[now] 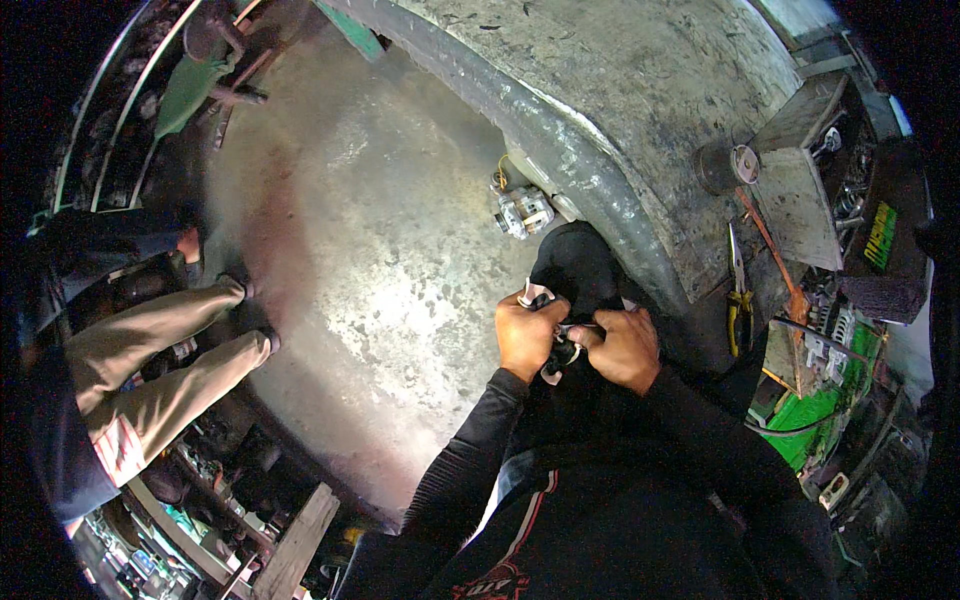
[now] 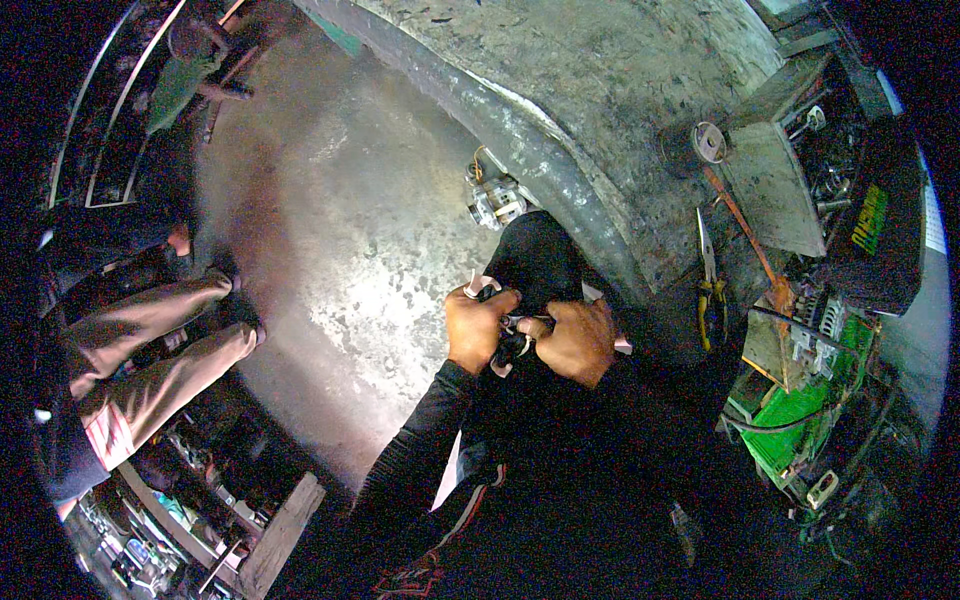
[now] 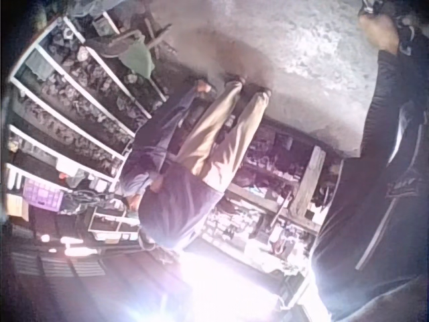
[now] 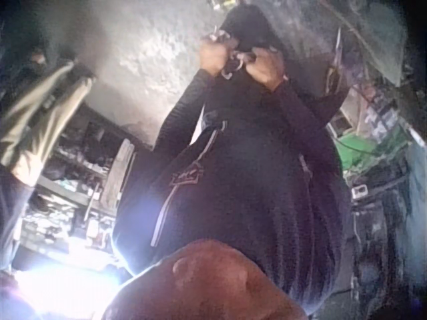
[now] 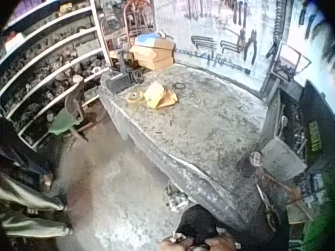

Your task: The person sits on the floor in a workshop and cleans a small cylindrical mechanical part with a white cloth. They then use pliers to manipulate a small component on the part, repeatedly adjusting and inspecting it.

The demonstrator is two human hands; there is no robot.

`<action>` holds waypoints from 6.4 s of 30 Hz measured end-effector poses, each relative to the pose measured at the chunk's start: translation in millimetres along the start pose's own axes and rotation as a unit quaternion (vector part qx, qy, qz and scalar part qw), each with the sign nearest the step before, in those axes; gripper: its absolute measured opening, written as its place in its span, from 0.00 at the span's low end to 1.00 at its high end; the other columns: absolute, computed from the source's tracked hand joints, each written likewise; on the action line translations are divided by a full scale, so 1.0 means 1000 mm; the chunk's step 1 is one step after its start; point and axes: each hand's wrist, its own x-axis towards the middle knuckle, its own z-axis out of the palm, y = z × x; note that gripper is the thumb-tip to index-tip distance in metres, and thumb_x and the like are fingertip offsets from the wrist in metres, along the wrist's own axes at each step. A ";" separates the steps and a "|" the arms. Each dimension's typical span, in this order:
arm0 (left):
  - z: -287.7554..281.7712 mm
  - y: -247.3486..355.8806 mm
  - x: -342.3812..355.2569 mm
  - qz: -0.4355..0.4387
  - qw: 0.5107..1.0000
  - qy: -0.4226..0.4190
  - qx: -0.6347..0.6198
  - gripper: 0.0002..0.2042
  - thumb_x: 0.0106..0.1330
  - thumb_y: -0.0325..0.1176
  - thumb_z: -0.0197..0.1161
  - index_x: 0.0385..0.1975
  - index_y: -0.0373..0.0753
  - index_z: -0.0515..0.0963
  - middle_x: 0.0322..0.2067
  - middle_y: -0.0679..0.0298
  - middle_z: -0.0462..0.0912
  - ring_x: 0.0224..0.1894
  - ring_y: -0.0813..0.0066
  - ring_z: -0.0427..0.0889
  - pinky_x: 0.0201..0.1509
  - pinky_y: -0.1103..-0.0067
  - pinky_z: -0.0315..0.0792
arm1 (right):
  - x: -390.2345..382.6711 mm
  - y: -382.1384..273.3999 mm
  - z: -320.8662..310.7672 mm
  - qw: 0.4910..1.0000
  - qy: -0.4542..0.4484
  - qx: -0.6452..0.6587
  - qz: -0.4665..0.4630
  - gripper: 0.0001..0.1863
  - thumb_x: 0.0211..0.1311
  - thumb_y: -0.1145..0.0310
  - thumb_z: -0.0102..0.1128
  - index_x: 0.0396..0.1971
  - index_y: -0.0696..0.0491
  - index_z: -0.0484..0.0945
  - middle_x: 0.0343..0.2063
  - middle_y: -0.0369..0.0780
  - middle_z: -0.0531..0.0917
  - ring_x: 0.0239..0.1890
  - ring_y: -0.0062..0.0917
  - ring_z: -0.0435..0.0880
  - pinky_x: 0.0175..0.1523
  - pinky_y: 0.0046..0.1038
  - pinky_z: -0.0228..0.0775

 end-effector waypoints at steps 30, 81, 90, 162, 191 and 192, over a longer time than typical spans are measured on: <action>0.017 0.034 -0.038 0.014 0.996 -0.069 -0.054 0.09 0.64 0.33 0.71 0.28 0.32 0.84 0.26 0.69 0.83 0.26 0.80 0.76 0.31 0.76 0.70 | -0.039 0.024 -0.024 0.965 0.163 -0.066 -0.193 0.31 0.64 0.39 0.60 0.19 0.54 0.82 0.18 0.48 0.84 0.21 0.45 0.86 0.28 0.46 0.77; 0.052 0.044 -0.085 0.320 0.944 0.078 0.030 0.14 0.76 0.37 0.57 0.31 0.34 0.78 0.26 0.71 0.74 0.32 0.82 0.69 0.38 0.79 0.65 | -0.108 -0.009 -0.036 0.676 -0.187 0.700 0.136 0.22 0.79 0.53 0.49 0.30 0.56 0.78 0.17 0.36 0.75 0.15 0.24 0.74 0.22 0.28 0.67; 0.040 0.033 -0.077 0.350 0.934 0.067 0.007 0.12 0.75 0.35 0.59 0.33 0.33 0.80 0.28 0.66 0.80 0.32 0.81 0.73 0.38 0.78 0.69 | -0.095 0.003 -0.022 0.568 -0.308 0.754 0.121 0.25 0.78 0.48 0.47 0.29 0.54 0.77 0.16 0.36 0.74 0.15 0.27 0.73 0.23 0.34 0.69; 0.057 0.073 -0.140 0.362 0.930 -0.048 0.050 0.18 0.79 0.42 0.52 0.33 0.33 0.77 0.31 0.65 0.81 0.34 0.80 0.74 0.43 0.78 0.70 | -0.150 0.024 -0.039 0.671 -0.212 0.711 0.010 0.17 0.77 0.57 0.52 0.39 0.56 0.80 0.27 0.42 0.85 0.29 0.33 0.85 0.36 0.37 0.77; 0.095 0.054 -0.185 0.298 0.944 -0.115 0.080 0.12 0.80 0.40 0.55 0.38 0.37 0.74 0.28 0.70 0.75 0.32 0.84 0.71 0.38 0.81 0.68 | -0.167 0.030 -0.060 0.881 0.291 0.372 -0.044 0.10 0.59 0.69 0.69 0.36 0.58 0.80 0.27 0.50 0.85 0.29 0.44 0.87 0.33 0.39 0.76; 0.093 0.055 -0.189 0.285 0.945 -0.127 0.095 0.11 0.79 0.39 0.56 0.39 0.37 0.74 0.29 0.70 0.75 0.33 0.83 0.72 0.39 0.81 0.69 | -0.167 0.032 -0.058 0.878 0.288 0.380 -0.037 0.10 0.59 0.70 0.70 0.35 0.58 0.80 0.26 0.50 0.85 0.29 0.45 0.87 0.33 0.39 0.76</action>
